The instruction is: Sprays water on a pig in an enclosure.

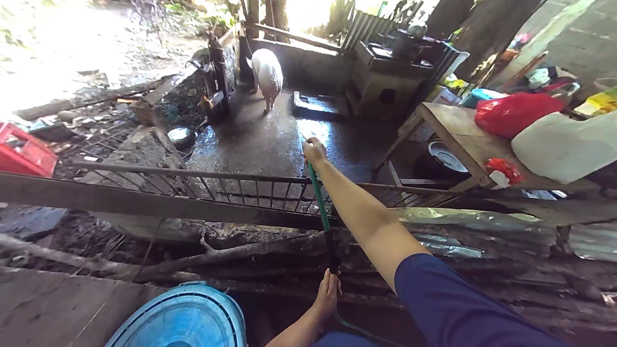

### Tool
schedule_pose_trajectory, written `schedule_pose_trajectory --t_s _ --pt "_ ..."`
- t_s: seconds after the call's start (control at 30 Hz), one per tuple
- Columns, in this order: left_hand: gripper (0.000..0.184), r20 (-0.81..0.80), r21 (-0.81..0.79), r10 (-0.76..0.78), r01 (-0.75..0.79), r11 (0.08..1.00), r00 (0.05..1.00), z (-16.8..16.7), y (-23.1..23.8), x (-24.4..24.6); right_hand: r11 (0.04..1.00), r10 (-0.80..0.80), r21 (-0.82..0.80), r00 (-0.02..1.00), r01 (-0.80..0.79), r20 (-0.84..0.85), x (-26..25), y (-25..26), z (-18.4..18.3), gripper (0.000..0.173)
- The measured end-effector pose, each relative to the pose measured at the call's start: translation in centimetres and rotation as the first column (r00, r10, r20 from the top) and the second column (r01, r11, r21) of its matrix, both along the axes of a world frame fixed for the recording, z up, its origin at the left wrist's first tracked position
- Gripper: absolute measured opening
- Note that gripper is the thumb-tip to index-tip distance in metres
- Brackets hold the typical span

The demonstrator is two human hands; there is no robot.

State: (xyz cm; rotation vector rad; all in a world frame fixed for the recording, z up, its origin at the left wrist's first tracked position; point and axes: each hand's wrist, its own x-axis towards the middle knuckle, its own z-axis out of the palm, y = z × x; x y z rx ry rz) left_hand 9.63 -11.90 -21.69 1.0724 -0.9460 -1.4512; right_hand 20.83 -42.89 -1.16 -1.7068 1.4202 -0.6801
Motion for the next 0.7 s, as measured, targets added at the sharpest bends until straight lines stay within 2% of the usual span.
schedule_pose_trajectory --t_s 0.2,0.33,0.57,0.7 --pt "0.050 -0.035 0.022 -0.041 0.042 0.999 0.999 -1.1 0.6 -0.2 0.998 -0.002 0.061 0.999 0.000 0.036 0.1 0.2 -1.8 0.034" --pt "0.045 -0.036 0.053 -0.006 0.008 0.999 0.999 -1.3 0.7 -0.7 0.997 0.001 0.075 0.997 -0.006 0.071 -0.3 -0.2 -2.9 0.032" --pt "0.041 0.045 0.161 -0.046 0.038 0.986 0.998 -0.4 0.4 -1.6 0.990 -0.012 0.144 0.998 0.002 0.068 -2.1 -0.6 -3.4 0.033" --pt "0.041 0.076 0.176 -0.072 0.058 0.983 0.995 -0.2 0.0 -2.3 0.991 -0.016 0.132 0.996 0.005 0.084 -3.4 -1.3 -3.6 0.034"
